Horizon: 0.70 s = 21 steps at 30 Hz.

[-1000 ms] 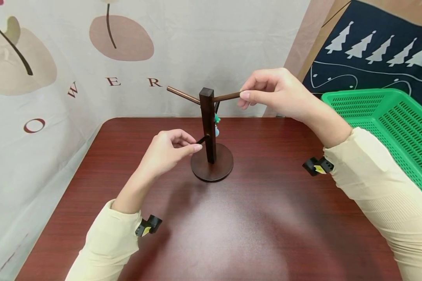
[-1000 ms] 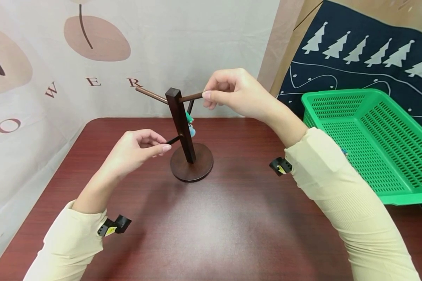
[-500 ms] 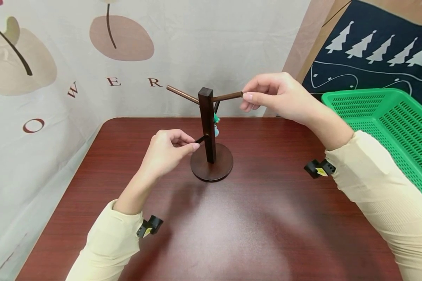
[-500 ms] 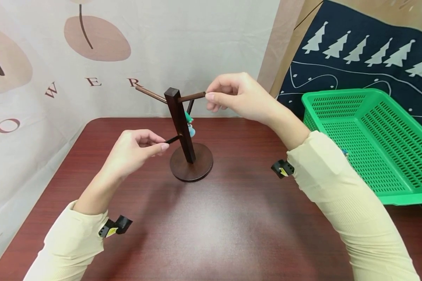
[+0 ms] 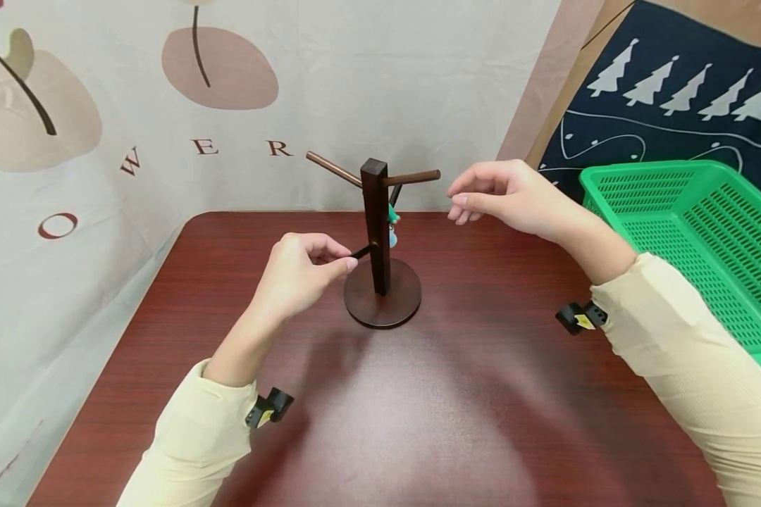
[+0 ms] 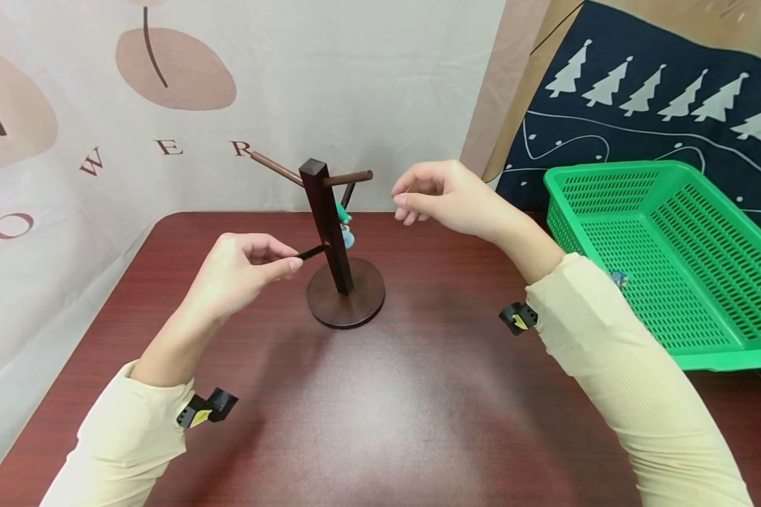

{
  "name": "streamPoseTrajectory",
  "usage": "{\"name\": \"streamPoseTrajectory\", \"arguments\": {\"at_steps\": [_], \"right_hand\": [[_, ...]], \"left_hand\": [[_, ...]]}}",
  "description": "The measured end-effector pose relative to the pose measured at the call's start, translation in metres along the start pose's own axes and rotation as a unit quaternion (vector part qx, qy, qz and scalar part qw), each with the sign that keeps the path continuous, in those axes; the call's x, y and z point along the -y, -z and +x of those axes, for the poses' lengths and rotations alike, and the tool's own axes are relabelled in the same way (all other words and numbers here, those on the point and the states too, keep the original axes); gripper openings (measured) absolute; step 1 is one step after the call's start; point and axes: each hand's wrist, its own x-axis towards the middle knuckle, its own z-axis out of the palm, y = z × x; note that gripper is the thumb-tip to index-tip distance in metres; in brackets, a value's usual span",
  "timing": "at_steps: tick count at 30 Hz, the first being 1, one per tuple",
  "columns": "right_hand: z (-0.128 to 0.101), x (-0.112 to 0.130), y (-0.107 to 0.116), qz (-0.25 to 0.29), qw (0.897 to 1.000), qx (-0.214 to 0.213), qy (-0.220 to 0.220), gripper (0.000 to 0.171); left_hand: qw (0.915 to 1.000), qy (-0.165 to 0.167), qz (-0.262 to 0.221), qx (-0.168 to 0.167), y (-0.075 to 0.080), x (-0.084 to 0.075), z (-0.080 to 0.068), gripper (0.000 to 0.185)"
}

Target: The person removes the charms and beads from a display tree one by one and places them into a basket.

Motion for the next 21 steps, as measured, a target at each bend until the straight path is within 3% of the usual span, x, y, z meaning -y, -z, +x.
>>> {"name": "streamPoseTrajectory", "arguments": {"at_steps": [6, 21], "right_hand": [[-0.002, -0.011, 0.001, -0.011, 1.0, 0.004, -0.018, 0.018], [-0.006, -0.023, 0.003, -0.019, 0.999, 0.009, -0.041, 0.018]], "left_hand": [[0.9999, -0.007, 0.007, 0.003, 0.002, 0.0, 0.002, 0.007], [0.9992, 0.015, -0.005, 0.036, 0.011, 0.008, 0.018, 0.011]]}}
